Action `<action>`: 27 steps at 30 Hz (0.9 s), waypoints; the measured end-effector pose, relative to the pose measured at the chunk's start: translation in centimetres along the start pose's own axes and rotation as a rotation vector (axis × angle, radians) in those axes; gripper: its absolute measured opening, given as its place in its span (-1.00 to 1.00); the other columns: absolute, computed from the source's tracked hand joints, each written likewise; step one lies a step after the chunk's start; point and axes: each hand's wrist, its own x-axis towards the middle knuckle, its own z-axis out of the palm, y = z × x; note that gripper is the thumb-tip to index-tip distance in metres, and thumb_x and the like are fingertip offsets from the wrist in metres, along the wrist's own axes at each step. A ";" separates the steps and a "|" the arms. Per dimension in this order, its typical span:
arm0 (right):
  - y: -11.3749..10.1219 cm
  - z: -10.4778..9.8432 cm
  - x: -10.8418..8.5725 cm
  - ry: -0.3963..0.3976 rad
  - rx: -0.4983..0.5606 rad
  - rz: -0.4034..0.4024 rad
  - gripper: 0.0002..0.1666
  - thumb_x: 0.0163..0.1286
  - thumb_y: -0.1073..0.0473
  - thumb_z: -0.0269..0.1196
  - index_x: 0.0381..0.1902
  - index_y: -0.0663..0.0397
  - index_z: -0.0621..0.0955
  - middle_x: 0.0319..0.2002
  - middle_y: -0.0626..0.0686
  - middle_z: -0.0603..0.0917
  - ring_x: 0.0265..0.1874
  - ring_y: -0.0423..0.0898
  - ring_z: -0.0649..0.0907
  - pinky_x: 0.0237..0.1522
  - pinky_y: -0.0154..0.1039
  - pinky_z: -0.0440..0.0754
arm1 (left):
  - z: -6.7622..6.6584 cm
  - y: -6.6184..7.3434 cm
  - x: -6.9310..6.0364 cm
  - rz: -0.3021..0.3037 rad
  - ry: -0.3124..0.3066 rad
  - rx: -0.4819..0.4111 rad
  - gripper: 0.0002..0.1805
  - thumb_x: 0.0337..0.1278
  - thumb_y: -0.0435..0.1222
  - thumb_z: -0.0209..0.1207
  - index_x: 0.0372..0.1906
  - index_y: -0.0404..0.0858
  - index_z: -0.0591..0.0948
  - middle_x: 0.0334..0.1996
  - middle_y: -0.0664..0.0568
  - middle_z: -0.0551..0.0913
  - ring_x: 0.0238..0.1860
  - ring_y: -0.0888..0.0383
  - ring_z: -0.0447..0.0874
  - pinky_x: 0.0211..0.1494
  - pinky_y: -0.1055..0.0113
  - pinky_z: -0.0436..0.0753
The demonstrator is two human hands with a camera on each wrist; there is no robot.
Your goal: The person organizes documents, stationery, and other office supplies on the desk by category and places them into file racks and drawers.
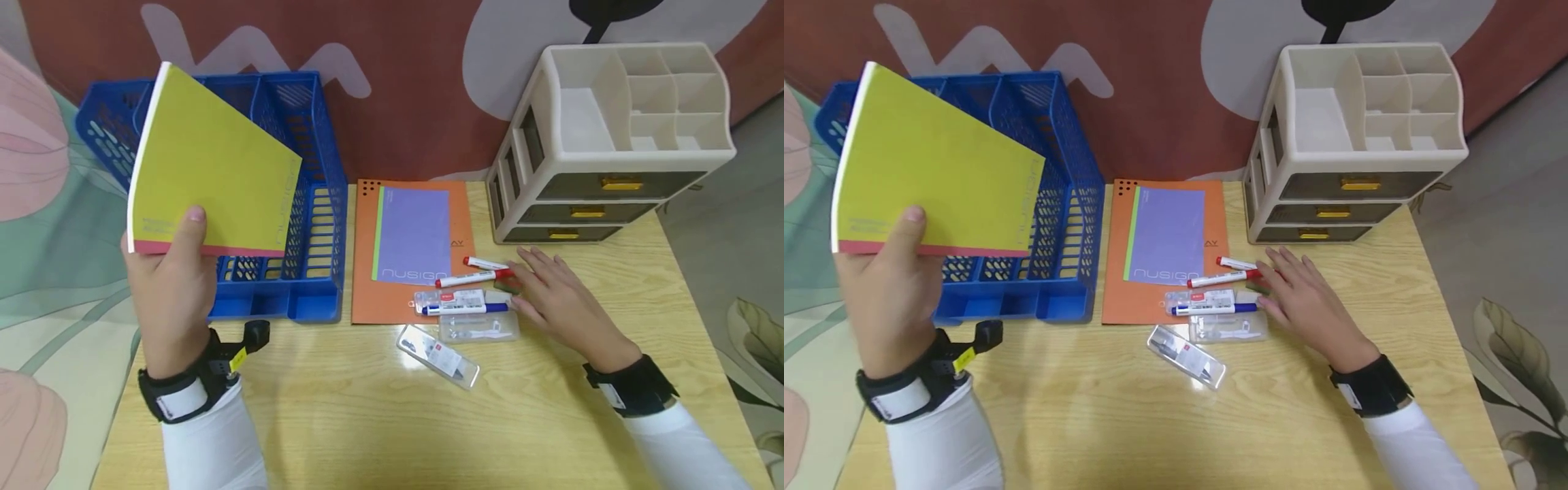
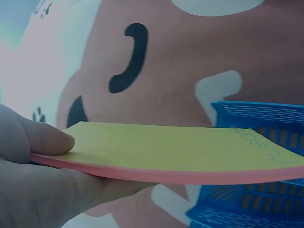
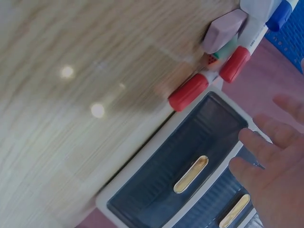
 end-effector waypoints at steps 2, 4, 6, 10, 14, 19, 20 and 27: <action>0.2 -0.1 -0.3 0.006 0.003 0.011 -0.20 0.29 -0.01 0.43 0.42 0.15 0.48 0.52 0.28 0.36 0.48 0.34 0.37 0.39 0.43 0.34 | 0.1 -0.3 0.6 -0.025 -0.007 0.020 -0.60 0.44 -0.35 0.19 0.30 -0.31 0.57 0.24 -0.22 0.66 0.23 -0.06 0.68 0.21 0.27 0.70; 0.3 -0.2 -0.5 0.013 0.003 0.015 -0.20 0.29 -0.03 0.44 0.41 0.16 0.49 0.53 0.28 0.36 0.49 0.33 0.37 0.40 0.43 0.33 | 0.2 -0.9 1.2 -0.051 -0.015 0.051 -0.61 0.46 -0.32 0.18 0.30 -0.27 0.57 0.24 -0.18 0.67 0.22 -0.04 0.70 0.15 0.30 0.72; 0.4 -0.2 -0.6 0.020 0.000 0.014 -0.20 0.29 -0.04 0.43 0.41 0.16 0.49 0.53 0.28 0.36 0.48 0.34 0.37 0.41 0.42 0.33 | 0.3 -1.8 1.9 -0.069 -0.021 0.071 -0.61 0.48 -0.29 0.16 0.32 -0.23 0.56 0.24 -0.15 0.67 0.23 -0.02 0.70 0.13 0.31 0.72; 0.7 -0.4 -0.9 0.025 0.003 0.023 -0.17 0.28 -0.05 0.45 0.42 0.16 0.49 0.53 0.28 0.35 0.49 0.33 0.37 0.45 0.39 0.29 | 0.4 -3.8 3.2 -0.099 -0.040 0.106 -0.63 0.53 -0.29 0.09 0.33 -0.22 0.53 0.23 -0.15 0.65 0.24 -0.01 0.70 0.21 0.26 0.69; 1.0 -0.4 -1.3 0.039 0.022 0.035 -0.18 0.27 0.01 0.46 0.43 0.14 0.48 0.53 0.27 0.35 0.50 0.31 0.36 0.48 0.38 0.25 | 0.6 -5.5 4.1 -0.152 -0.031 0.192 -0.66 0.58 -0.25 0.03 0.29 -0.21 0.54 0.19 -0.14 0.67 0.18 0.03 0.73 0.22 0.27 0.70; 1.4 -0.2 -1.6 0.062 0.021 0.031 -0.23 0.29 0.08 0.41 0.43 0.14 0.48 0.53 0.27 0.36 0.47 0.32 0.39 0.46 0.39 0.27 | 1.3 -7.2 4.8 -0.183 -0.032 0.274 -0.66 0.61 -0.24 -0.02 0.30 -0.21 0.52 0.20 -0.16 0.67 0.18 0.03 0.72 0.28 0.20 0.67; 1.5 -0.2 -1.7 0.066 0.022 0.033 -0.23 0.29 0.08 0.41 0.43 0.14 0.48 0.53 0.27 0.36 0.47 0.32 0.39 0.46 0.39 0.27 | 1.4 -7.5 4.9 -0.185 -0.041 0.263 -0.65 0.61 -0.26 -0.03 0.31 -0.24 0.51 0.21 -0.18 0.66 0.21 0.01 0.71 0.31 0.17 0.65; 1.5 -0.2 -2.1 0.043 0.017 0.062 -0.22 0.31 0.07 0.40 0.44 0.15 0.47 0.55 0.27 0.33 0.50 0.32 0.36 0.53 0.32 0.20 | 2.6 -9.9 5.2 -0.249 -0.063 0.273 -0.65 0.61 -0.30 -0.07 0.31 -0.29 0.49 0.12 -0.17 0.65 0.18 -0.04 0.70 0.26 0.17 0.68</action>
